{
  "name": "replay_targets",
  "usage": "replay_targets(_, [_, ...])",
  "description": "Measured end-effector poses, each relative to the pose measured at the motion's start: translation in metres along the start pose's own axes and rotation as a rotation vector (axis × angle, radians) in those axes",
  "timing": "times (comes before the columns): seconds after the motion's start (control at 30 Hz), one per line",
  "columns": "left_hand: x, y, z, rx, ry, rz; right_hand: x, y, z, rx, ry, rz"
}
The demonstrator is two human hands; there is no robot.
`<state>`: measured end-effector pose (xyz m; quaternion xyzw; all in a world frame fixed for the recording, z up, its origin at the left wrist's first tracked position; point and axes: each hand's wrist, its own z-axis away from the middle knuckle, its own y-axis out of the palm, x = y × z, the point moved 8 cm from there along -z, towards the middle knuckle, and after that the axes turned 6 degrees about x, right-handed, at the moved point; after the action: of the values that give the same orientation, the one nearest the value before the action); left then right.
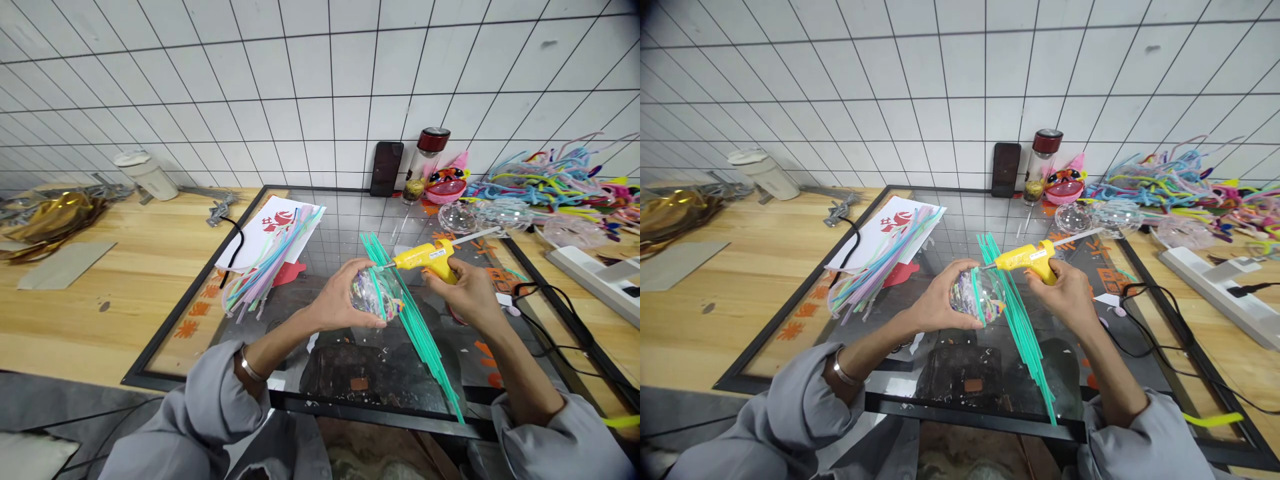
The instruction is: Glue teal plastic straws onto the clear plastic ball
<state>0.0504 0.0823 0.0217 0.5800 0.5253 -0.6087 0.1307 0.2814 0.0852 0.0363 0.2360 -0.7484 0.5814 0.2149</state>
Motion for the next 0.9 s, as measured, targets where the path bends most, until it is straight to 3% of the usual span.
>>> replay_targets(0.17, [-0.001,0.0,0.0,0.0,0.013,0.003,-0.022,-0.012,-0.009,-0.045,0.103,0.236])
replay_targets(0.47, [-0.004,-0.001,0.001,0.007,0.044,-0.009,-0.044,0.006,-0.011,-0.058,0.084,0.429])
replay_targets(0.7, [-0.005,-0.001,0.0,-0.001,0.103,-0.017,-0.038,-0.001,-0.013,-0.048,0.123,0.362])
replay_targets(0.9, [-0.004,-0.001,0.001,-0.006,0.089,-0.017,-0.018,-0.011,-0.008,-0.026,0.127,0.121])
